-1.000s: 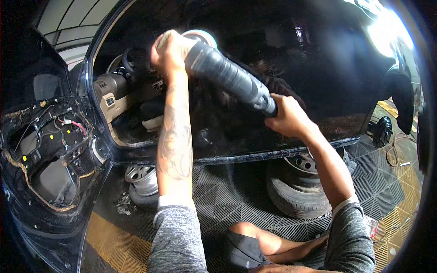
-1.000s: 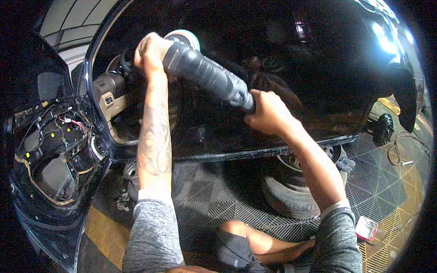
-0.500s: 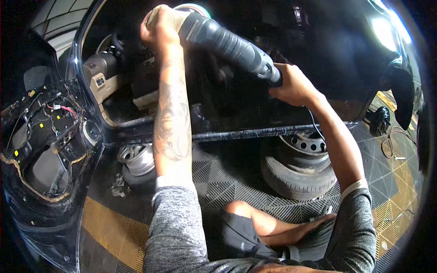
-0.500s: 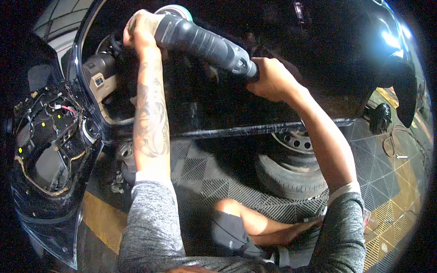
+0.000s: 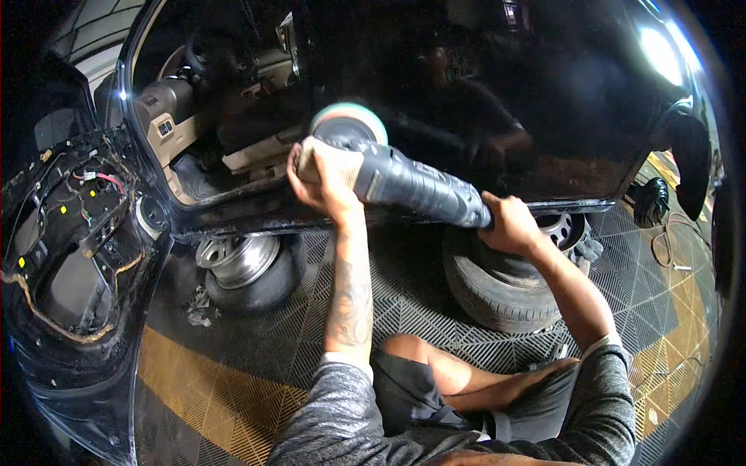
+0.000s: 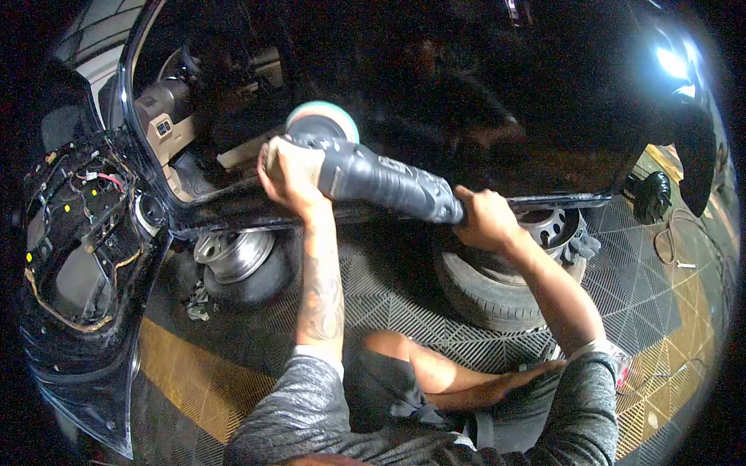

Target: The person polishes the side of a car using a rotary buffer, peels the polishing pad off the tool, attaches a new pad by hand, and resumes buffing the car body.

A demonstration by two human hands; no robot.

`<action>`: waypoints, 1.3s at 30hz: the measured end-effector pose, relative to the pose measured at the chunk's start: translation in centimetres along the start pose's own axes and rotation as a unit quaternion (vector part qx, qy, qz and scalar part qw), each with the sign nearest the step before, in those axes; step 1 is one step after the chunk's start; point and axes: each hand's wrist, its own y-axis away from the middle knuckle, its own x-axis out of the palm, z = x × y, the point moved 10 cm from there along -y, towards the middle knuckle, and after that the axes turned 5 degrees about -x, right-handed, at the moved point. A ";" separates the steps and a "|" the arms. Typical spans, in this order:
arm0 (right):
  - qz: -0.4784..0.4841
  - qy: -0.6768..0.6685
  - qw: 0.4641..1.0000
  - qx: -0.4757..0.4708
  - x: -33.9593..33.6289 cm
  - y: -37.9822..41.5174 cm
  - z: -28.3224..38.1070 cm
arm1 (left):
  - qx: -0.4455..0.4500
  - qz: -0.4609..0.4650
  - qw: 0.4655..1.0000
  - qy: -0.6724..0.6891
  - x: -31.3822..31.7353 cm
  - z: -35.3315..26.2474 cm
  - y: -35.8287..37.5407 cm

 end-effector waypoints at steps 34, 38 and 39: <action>-0.150 -0.103 0.982 -0.048 -16.6 -10.1 8.3 | 0.078 0.169 0.980 0.073 24.4 -7.9 -20.7; -0.126 -0.056 0.990 -0.023 -19.2 -12.7 9.3 | 0.025 0.170 0.983 0.072 27.6 -7.7 -24.6; -0.128 -0.054 0.990 -0.016 -19.1 -12.9 9.3 | 0.014 0.161 0.985 0.055 27.8 -7.5 -24.2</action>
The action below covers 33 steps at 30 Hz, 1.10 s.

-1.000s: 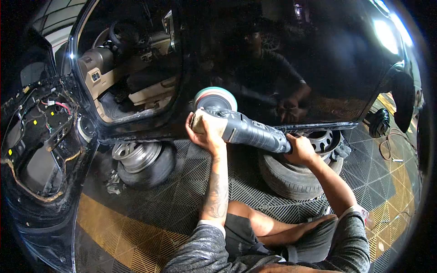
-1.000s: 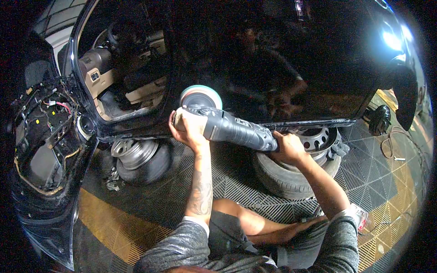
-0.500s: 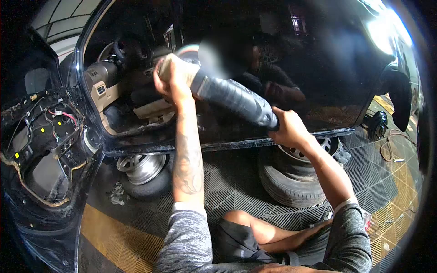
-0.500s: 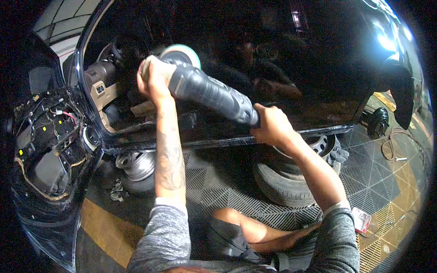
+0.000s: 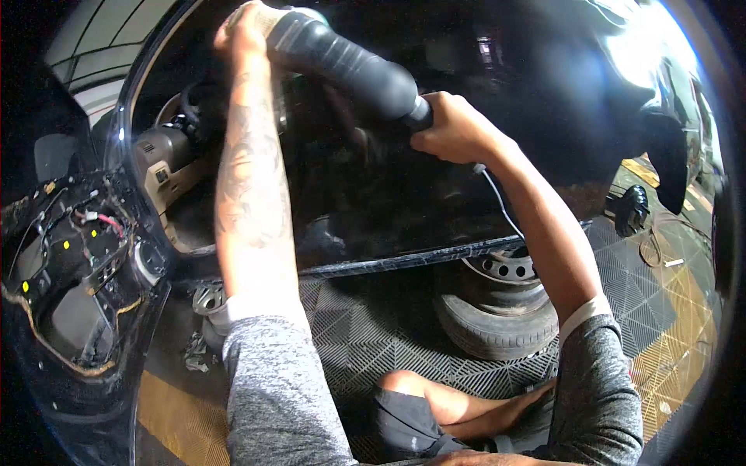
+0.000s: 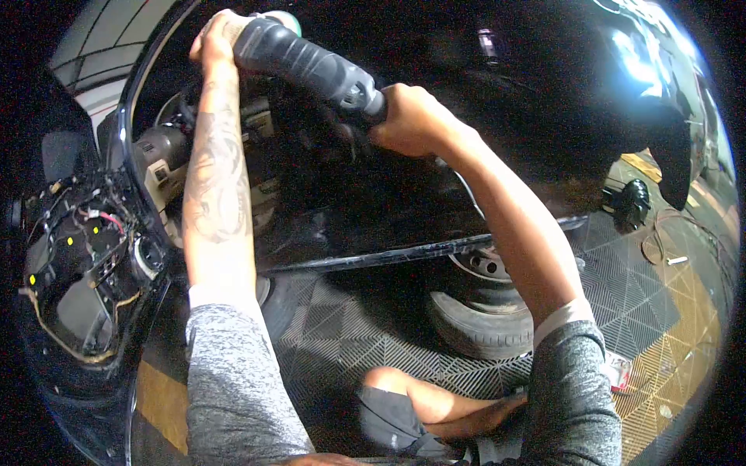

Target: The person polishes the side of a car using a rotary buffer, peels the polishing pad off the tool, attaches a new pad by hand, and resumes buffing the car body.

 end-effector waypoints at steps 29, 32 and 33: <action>0.181 0.056 0.975 0.112 15.4 21.4 -13.5 | -0.036 0.038 0.999 0.008 -17.1 5.4 30.8; 0.179 0.056 0.977 0.097 16.6 22.8 -14.6 | 0.063 -0.101 0.990 -0.074 -16.0 2.8 35.3; 0.170 0.059 0.980 0.081 16.6 22.9 -14.4 | 0.014 -0.114 0.991 -0.067 -16.4 3.4 36.2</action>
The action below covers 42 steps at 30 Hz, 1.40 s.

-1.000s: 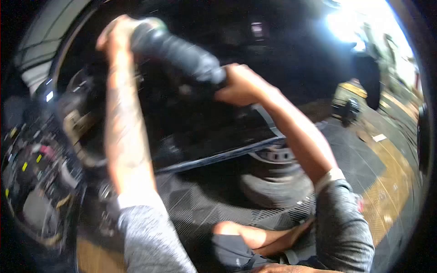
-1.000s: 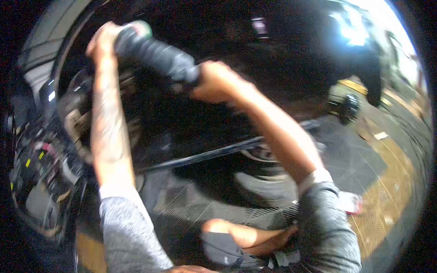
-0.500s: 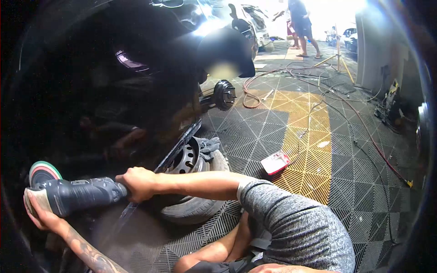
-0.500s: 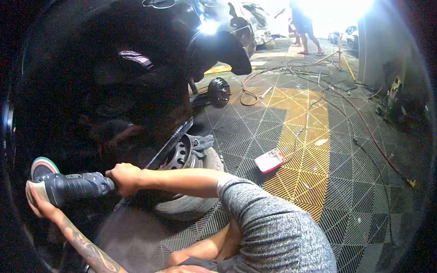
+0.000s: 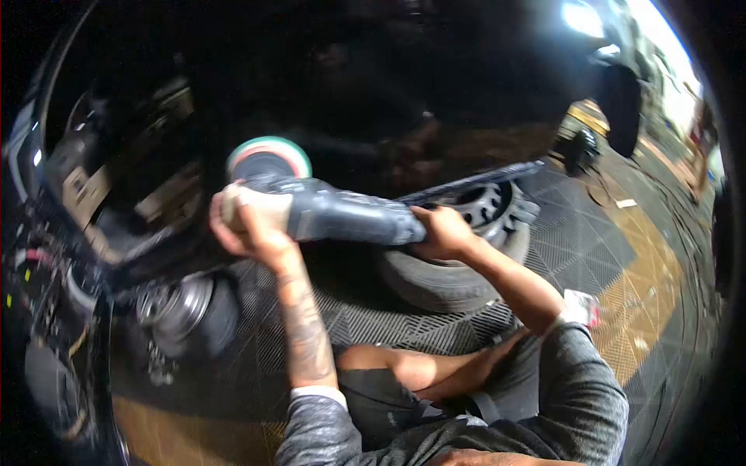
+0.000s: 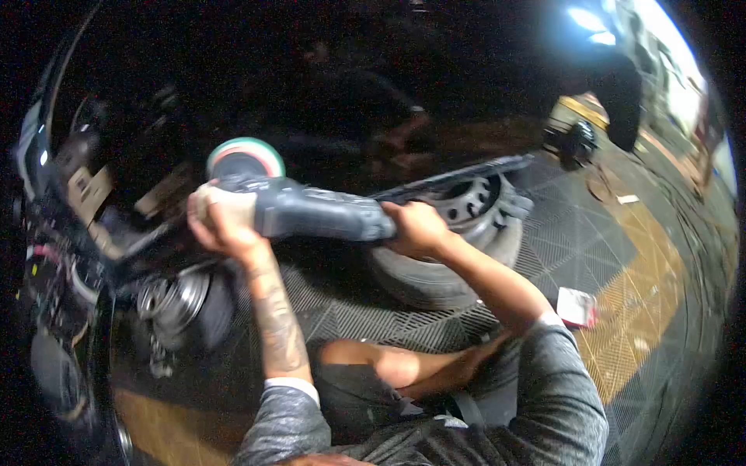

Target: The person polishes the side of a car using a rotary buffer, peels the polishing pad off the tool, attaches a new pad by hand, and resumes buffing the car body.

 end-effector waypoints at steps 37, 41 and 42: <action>-0.049 -0.053 0.997 -0.034 -2.4 0.6 0.7 | -0.030 -0.015 0.997 -0.065 0.1 0.9 0.3; -0.054 -0.098 0.988 -0.102 -6.5 -1.9 5.2 | -0.050 0.002 0.999 0.004 3.6 -0.6 -5.8; -0.057 -0.149 0.982 -0.104 -7.2 -2.4 5.6 | -0.042 0.018 0.999 0.001 4.5 -1.1 -7.5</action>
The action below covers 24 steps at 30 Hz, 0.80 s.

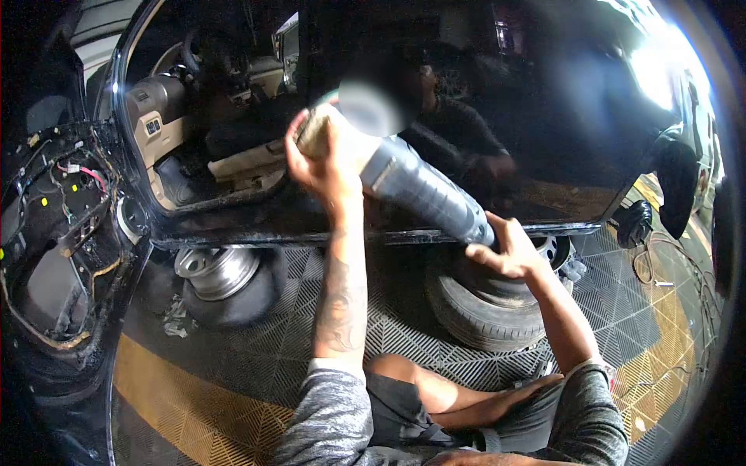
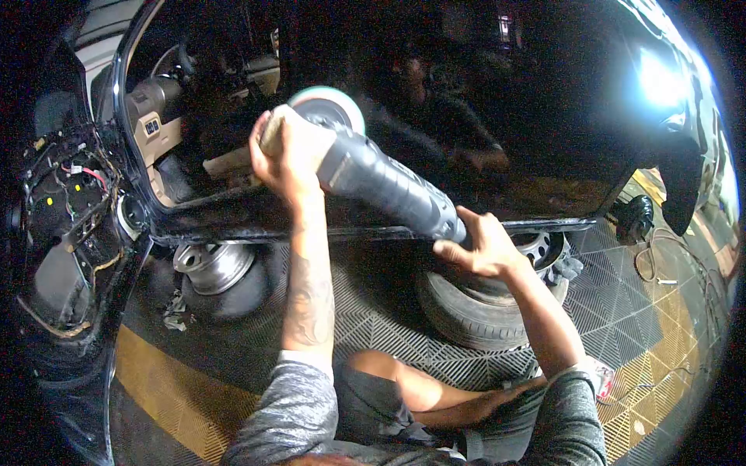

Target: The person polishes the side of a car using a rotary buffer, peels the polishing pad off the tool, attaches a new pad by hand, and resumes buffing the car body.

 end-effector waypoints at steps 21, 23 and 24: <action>0.038 0.126 0.986 0.102 2.1 4.2 -6.8 | -0.017 -0.097 0.994 -0.050 -6.2 3.8 9.3; 0.057 0.157 0.981 0.100 2.7 5.6 -7.6 | -0.074 -0.107 0.991 -0.022 -7.3 5.3 11.5; 0.067 0.137 0.983 0.103 2.7 5.9 -6.9 | -0.078 -0.119 0.989 -0.030 -7.9 5.7 12.5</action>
